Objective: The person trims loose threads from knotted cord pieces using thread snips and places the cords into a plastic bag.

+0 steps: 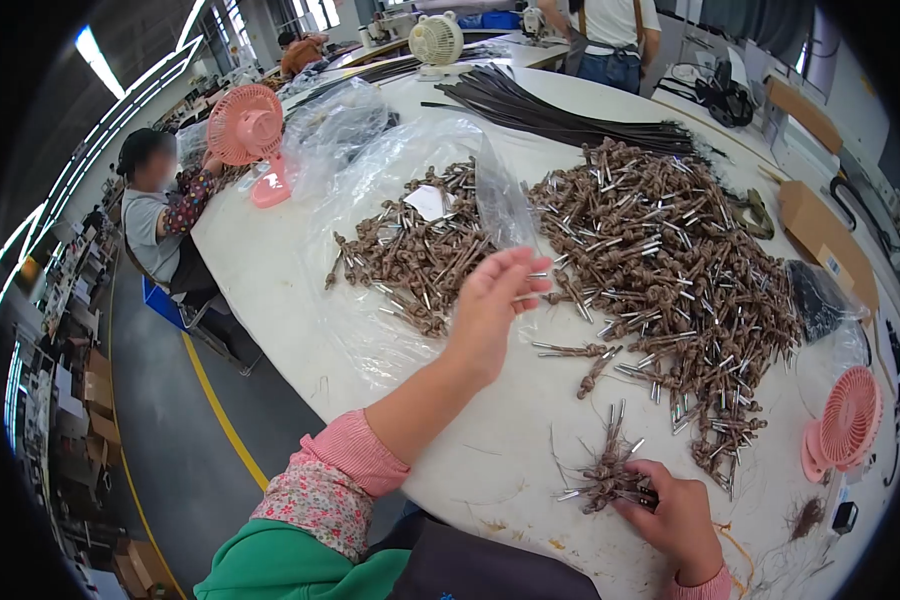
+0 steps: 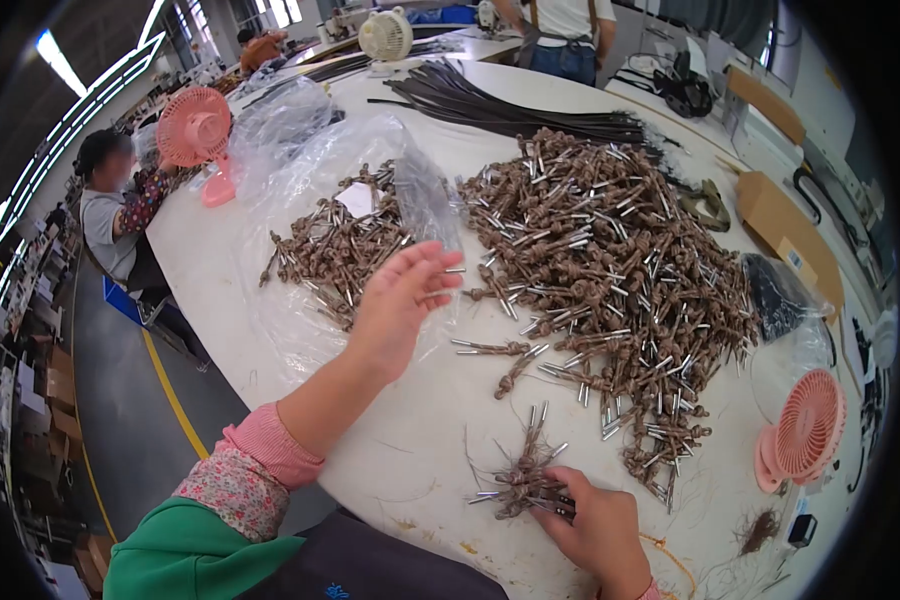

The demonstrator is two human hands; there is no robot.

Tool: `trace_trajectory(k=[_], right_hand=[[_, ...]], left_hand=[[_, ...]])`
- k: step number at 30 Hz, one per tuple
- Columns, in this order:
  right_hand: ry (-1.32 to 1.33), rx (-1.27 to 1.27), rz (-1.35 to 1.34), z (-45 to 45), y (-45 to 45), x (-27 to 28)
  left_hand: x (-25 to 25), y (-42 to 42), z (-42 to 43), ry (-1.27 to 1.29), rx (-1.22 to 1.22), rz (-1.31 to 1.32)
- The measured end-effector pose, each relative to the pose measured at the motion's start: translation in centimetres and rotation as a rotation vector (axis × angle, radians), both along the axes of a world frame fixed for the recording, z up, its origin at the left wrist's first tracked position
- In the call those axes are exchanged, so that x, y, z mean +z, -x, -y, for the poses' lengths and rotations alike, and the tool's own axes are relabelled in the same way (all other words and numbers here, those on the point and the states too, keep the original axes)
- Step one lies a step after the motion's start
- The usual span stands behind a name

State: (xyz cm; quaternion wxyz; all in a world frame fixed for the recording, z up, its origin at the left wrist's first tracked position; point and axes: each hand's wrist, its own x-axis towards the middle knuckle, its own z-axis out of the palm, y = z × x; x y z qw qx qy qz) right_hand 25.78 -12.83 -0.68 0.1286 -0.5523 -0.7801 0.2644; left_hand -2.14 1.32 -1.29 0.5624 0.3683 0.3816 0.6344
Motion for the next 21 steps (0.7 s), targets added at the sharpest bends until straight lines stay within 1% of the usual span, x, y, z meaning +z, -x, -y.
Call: trace_trajectory(k=[1, 2, 3, 4, 5, 7, 8, 10, 11, 13, 14, 16, 17, 18, 19, 20, 21], right_hand=[[-0.096, 0.017, 0.044, 0.0, -0.1, -0.9], [-0.107, 0.031, 0.046, -0.1, -0.3, -1.5], [-0.130, 0.032, -0.008, -0.2, -0.7, -2.0], [-0.151, 0.031, -0.062, -0.3, -1.1, -2.4], [-0.160, 0.039, -0.056, -0.3, -1.5, -2.8], [-0.123, -0.086, -0.217, -0.3, -2.0, -3.4], [-0.130, -0.084, -0.215, -0.3, -2.0, -3.4], [-0.022, -0.183, -0.433, -0.2, -2.3, -3.1], [-0.038, -0.186, -0.431, -0.2, -2.2, -2.7], [0.042, -0.190, -0.560, -0.1, -1.8, -1.8], [0.021, -0.195, -0.564, -0.1, -1.9, -1.9], [0.071, -0.218, -0.728, -0.3, -2.1, -2.6], [0.049, -0.230, -0.730, -0.2, -2.1, -2.6], [0.077, -0.188, -0.710, -0.2, -1.9, -2.3], [0.105, -0.150, -0.685, -0.1, -1.8, -2.1], [0.081, -0.171, -0.676, 0.1, -1.6, -1.9], [0.023, -0.160, -0.611, 0.1, -1.3, -1.9]], left_hand=[[-0.5, -1.1, 0.8, -0.064, -0.105, -0.149], [-2.0, -2.4, 1.2, -0.250, -0.212, -0.249], [-2.5, -3.6, 2.2, -0.257, -0.298, -0.490], [-1.6, -4.2, 3.5, -0.354, -0.408, -0.733], [-3.3, -5.2, 3.9, -0.591, -0.380, -0.792], [-2.0, -6.2, 5.9, -0.529, -0.559, -0.739], [-1.8, -6.4, 6.4, -0.536, -0.555, -0.739], [-1.5, -7.0, 7.3, -0.344, -0.894, -0.610], [-1.8, -7.3, 7.5, -0.360, -0.895, -0.614], [-3.3, -7.6, 7.3, -0.277, -0.888, -0.391], [-3.7, -7.9, 7.2, -0.235, -0.885, -0.282], [-3.1, -7.8, 7.5, -0.256, -0.892, -0.330], [-2.7, -7.7, 7.7, -0.263, -0.893, -0.367], [-2.2, -7.6, 7.8, -0.285, -0.914, -0.369], [-1.9, -7.6, 8.0, -0.239, -0.923, -0.470], [-1.6, -7.7, 8.3, -0.192, -0.928, -0.568], [-3.0, -7.9, 7.7, -0.228, -0.910, -0.618]])
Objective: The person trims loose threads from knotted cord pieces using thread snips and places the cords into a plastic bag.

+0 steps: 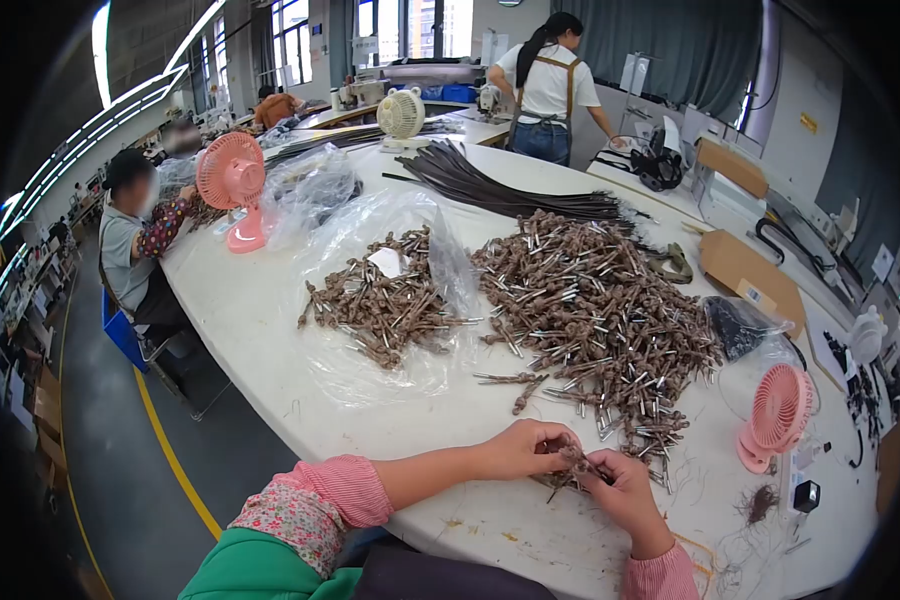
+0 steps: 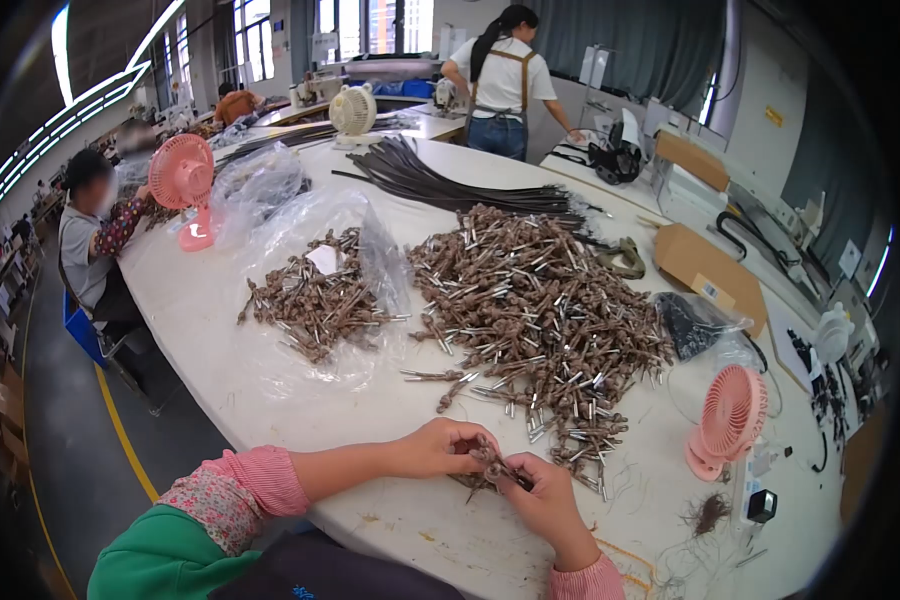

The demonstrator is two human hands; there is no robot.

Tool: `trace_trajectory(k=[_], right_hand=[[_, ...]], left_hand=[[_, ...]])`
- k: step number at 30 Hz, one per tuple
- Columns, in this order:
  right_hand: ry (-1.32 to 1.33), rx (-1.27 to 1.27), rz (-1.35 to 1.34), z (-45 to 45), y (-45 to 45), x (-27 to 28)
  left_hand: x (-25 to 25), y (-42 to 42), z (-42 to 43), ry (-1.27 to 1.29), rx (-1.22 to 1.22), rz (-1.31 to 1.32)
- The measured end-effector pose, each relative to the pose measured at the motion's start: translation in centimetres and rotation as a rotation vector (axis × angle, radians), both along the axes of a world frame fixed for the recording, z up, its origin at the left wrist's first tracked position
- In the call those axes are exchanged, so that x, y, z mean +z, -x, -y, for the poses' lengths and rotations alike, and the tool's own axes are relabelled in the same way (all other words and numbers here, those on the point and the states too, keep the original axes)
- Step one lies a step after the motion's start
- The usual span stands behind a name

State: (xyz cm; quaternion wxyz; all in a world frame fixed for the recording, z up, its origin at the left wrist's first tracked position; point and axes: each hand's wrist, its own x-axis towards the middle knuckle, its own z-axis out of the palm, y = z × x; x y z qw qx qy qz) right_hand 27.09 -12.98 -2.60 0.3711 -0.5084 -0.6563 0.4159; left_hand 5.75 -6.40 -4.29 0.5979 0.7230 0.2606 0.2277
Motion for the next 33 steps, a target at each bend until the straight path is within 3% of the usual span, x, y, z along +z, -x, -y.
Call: trace_trajectory(k=[1, 4, 7, 9, 12, 14, 15, 17, 18, 20, 21, 27, 33], right_hand=[[-0.048, -0.003, 0.069, 0.0, 0.1, 0.0], [-0.171, -0.059, 0.327, -0.2, -0.3, 0.4], [-0.304, -0.155, 0.373, -0.5, -0.5, -0.3], [-0.259, -0.185, 0.413, -0.6, -0.9, -0.3], [-0.142, -0.236, 0.202, -1.1, -1.3, 0.1], [-0.092, -0.171, -0.131, -0.8, -1.0, 1.1], [-0.065, -0.193, -0.128, -0.5, -0.7, 1.2], [-0.066, -0.093, -0.247, -0.1, -0.4, 1.2], [-0.060, -0.050, -0.206, -0.1, -0.5, 1.1], [-0.183, -0.029, -0.111, -0.2, -0.3, 0.6], [-0.322, 0.011, -0.016, -0.2, -0.1, 0.3], [-0.098, -0.138, -0.126, 0.0, -0.5, 0.5], [0.015, -0.220, -0.292, -0.2, -0.5, 0.8]], left_hand=[[-1.1, -0.3, -0.5, -0.009, -0.022, 0.009], [-1.7, -0.3, -0.9, 0.306, 0.185, 0.498], [-1.0, 0.4, -1.5, 0.411, 0.311, 0.557], [-0.2, 0.8, -1.5, 0.416, 0.314, 0.497], [0.7, 0.4, -0.7, 0.355, 0.307, 0.342], [1.1, -0.2, 0.0, 0.204, 0.287, 0.176], [1.1, -0.3, 0.3, 0.234, 0.270, 0.170], [0.9, -0.5, 0.3, -0.225, 0.171, -0.036], [0.8, -0.7, 0.4, -0.209, 0.157, -0.033], [0.6, -0.9, 0.6, -0.510, 0.081, -0.051], [0.5, -1.1, 0.6, -0.496, 0.073, -0.055], [0.9, -1.0, 0.4, -0.474, 0.073, -0.022], [1.0, -0.1, -0.3, -0.488, 0.017, -0.183]])
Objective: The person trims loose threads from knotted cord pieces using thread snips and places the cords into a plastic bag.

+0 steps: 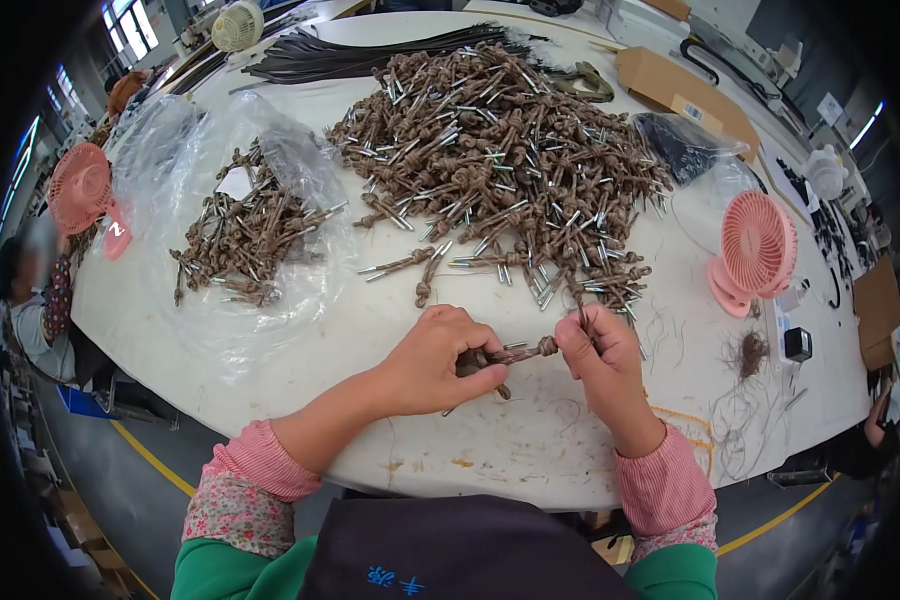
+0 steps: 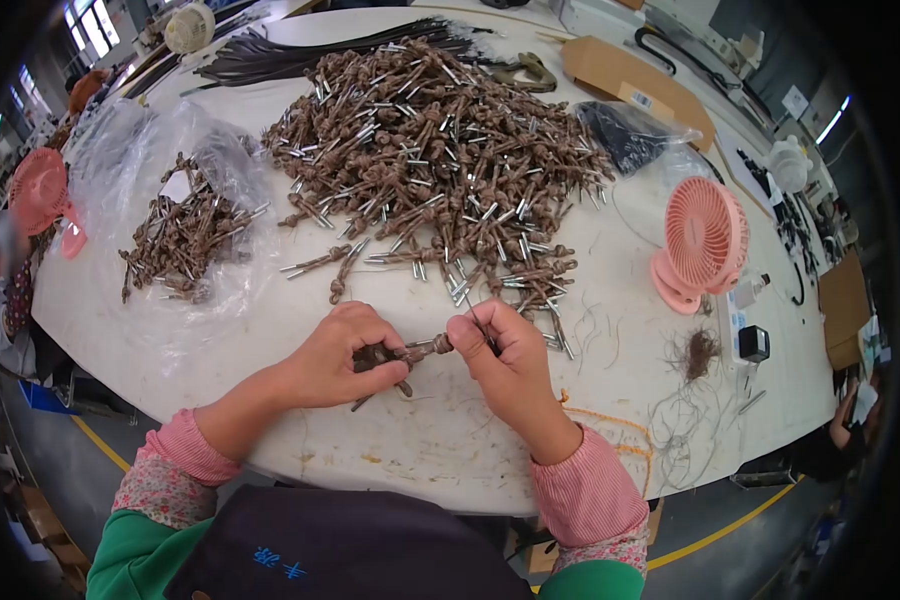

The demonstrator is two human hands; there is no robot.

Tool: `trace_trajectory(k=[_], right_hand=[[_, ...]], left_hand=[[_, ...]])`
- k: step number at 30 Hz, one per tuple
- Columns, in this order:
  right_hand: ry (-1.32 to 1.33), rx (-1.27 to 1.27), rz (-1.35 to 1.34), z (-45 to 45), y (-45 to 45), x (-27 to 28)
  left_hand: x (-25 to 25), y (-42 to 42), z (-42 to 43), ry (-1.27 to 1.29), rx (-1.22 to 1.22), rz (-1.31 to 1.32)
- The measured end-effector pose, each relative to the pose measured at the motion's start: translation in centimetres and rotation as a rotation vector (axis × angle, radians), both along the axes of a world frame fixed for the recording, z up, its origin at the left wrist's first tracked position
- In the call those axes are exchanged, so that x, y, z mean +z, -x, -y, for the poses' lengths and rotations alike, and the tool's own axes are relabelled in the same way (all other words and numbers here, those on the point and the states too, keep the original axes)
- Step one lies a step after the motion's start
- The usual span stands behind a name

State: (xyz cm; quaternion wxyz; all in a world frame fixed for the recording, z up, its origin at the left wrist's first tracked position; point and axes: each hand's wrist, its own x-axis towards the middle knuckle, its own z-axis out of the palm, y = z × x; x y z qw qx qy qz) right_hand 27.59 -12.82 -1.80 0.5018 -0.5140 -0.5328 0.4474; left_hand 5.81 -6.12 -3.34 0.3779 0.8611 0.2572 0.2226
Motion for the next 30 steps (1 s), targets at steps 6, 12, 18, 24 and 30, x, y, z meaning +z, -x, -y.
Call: trace_trajectory(k=[6, 12, 18, 24, 30], right_hand=[[0.099, -0.076, -0.161, -0.2, 0.6, 0.4], [0.171, -0.017, -0.161, 0.1, 0.7, 0.5], [0.104, 0.005, -0.011, 0.2, 0.7, 0.5], [0.189, 0.055, -0.053, 0.3, 0.9, 1.1], [0.341, 0.096, -0.153, 0.5, 1.3, 1.9]], left_hand=[[0.4, -1.4, 0.9, 0.064, 0.098, 0.157], [-0.3, -1.2, 1.2, 0.535, 0.096, 0.191], [0.7, -1.2, 1.6, 0.877, 0.037, 0.355], [-0.1, -1.4, 2.3, 0.425, 0.193, 0.253], [-1.1, -1.4, 1.2, -0.323, 0.150, 0.337]])
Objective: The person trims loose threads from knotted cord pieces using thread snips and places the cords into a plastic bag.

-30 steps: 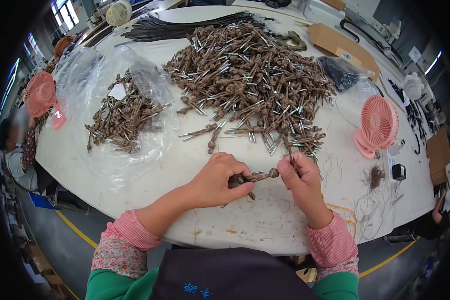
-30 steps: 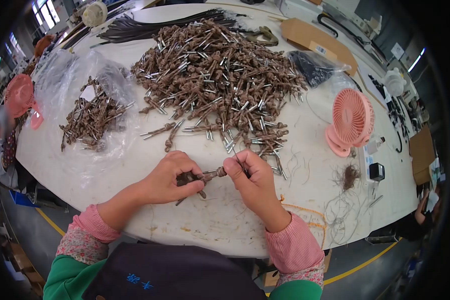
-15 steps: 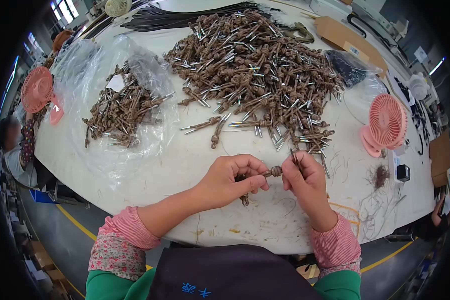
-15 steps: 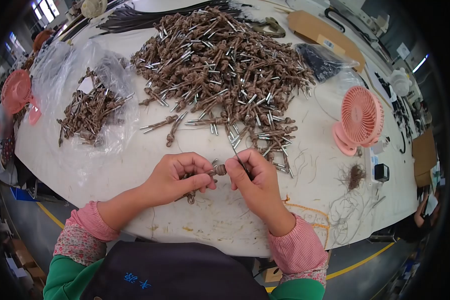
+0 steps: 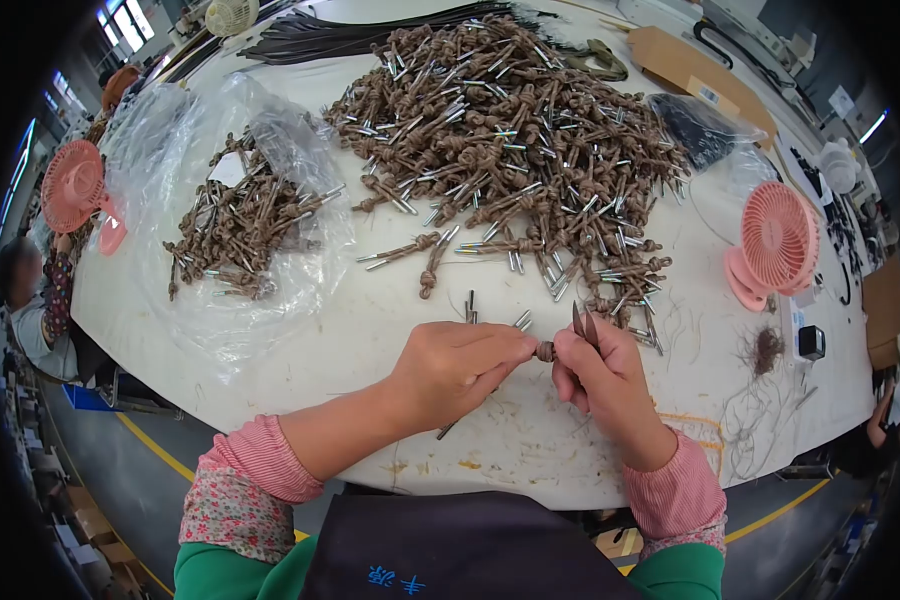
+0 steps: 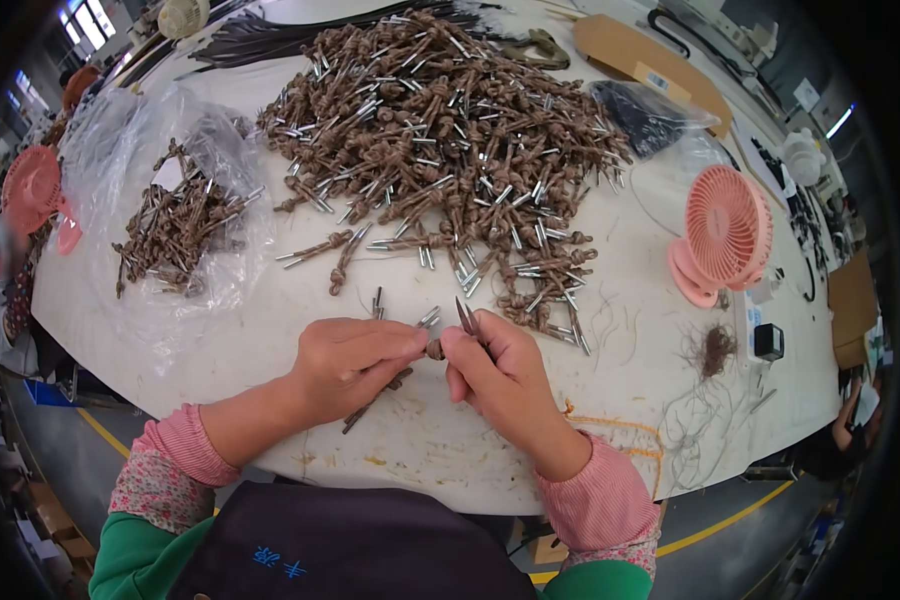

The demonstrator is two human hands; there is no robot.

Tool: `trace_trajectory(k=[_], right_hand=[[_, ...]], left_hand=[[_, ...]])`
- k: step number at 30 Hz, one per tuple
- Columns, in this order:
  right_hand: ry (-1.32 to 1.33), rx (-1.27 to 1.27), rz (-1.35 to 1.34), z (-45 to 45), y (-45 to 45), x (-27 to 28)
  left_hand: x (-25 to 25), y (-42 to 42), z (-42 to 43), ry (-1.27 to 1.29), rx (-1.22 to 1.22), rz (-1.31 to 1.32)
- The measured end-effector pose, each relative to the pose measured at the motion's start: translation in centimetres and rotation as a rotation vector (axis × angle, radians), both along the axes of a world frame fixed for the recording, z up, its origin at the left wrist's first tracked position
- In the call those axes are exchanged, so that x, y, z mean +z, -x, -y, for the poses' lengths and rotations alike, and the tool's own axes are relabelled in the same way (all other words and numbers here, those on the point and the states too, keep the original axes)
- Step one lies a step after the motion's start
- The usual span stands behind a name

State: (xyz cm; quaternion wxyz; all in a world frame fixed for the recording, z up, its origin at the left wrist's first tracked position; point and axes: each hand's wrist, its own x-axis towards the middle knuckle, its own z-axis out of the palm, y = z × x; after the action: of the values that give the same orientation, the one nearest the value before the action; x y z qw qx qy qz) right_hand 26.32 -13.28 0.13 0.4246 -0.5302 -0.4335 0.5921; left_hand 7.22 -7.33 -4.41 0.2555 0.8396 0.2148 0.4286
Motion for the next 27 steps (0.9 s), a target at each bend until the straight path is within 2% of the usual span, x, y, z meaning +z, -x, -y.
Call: trace_trajectory(k=[7, 9, 10, 12, 13, 14, 15, 17, 19, 20, 23, 24, 26, 27], right_hand=[[0.006, 0.043, 0.029, 0.2, 0.1, -0.2], [0.033, 0.024, -0.021, 0.0, -0.1, 0.2], [0.059, 0.009, -0.069, -0.1, -0.2, 0.4], [0.056, -0.026, -0.089, -0.2, -0.3, -0.1], [0.053, -0.059, -0.109, -0.3, -0.4, -0.4], [0.054, -0.059, -0.110, -0.4, -0.5, -0.7], [-0.017, -0.070, -0.042, -0.5, -0.6, -1.1], [-0.090, -0.073, 0.026, -0.7, -0.5, -1.5], [-0.551, -0.205, 0.429, -0.8, -0.3, -1.7], [-0.555, -0.197, 0.427, -0.7, -0.2, -1.7], [-0.876, -0.076, 0.917, -0.5, -0.7, -1.3], [-0.877, -0.073, 0.916, -0.5, -0.7, -1.3], [-1.088, -0.067, 1.206, -0.5, -0.6, -1.5], [-1.088, -0.067, 1.206, -0.5, -0.5, -1.5]], left_hand=[[0.6, 0.1, -0.2, -0.241, 0.011, -0.086], [0.8, 0.2, 0.3, 0.124, -0.079, -0.156], [1.0, 0.2, 0.6, 0.125, -0.079, -0.156], [1.6, 0.0, 0.9, 0.822, -0.240, -0.003], [1.4, 0.1, 0.8, 0.824, -0.239, -0.004], [1.2, 0.1, 0.7, 0.938, -0.278, 0.072], [1.1, 0.1, 0.5, 1.051, -0.315, 0.150], [1.1, 0.2, 0.4, 1.081, -0.283, 0.170], [1.1, 0.3, 0.2, 1.110, -0.245, 0.193], [1.2, 0.3, 0.2, 1.114, -0.209, 0.206], [1.1, 0.3, -0.1, 1.106, -0.155, 0.225], [1.0, 0.3, -0.1, 1.096, -0.140, 0.230], [0.7, 0.1, 0.0, 1.088, -0.118, 0.259], [0.6, 0.0, 0.0, 1.079, -0.099, 0.285]])
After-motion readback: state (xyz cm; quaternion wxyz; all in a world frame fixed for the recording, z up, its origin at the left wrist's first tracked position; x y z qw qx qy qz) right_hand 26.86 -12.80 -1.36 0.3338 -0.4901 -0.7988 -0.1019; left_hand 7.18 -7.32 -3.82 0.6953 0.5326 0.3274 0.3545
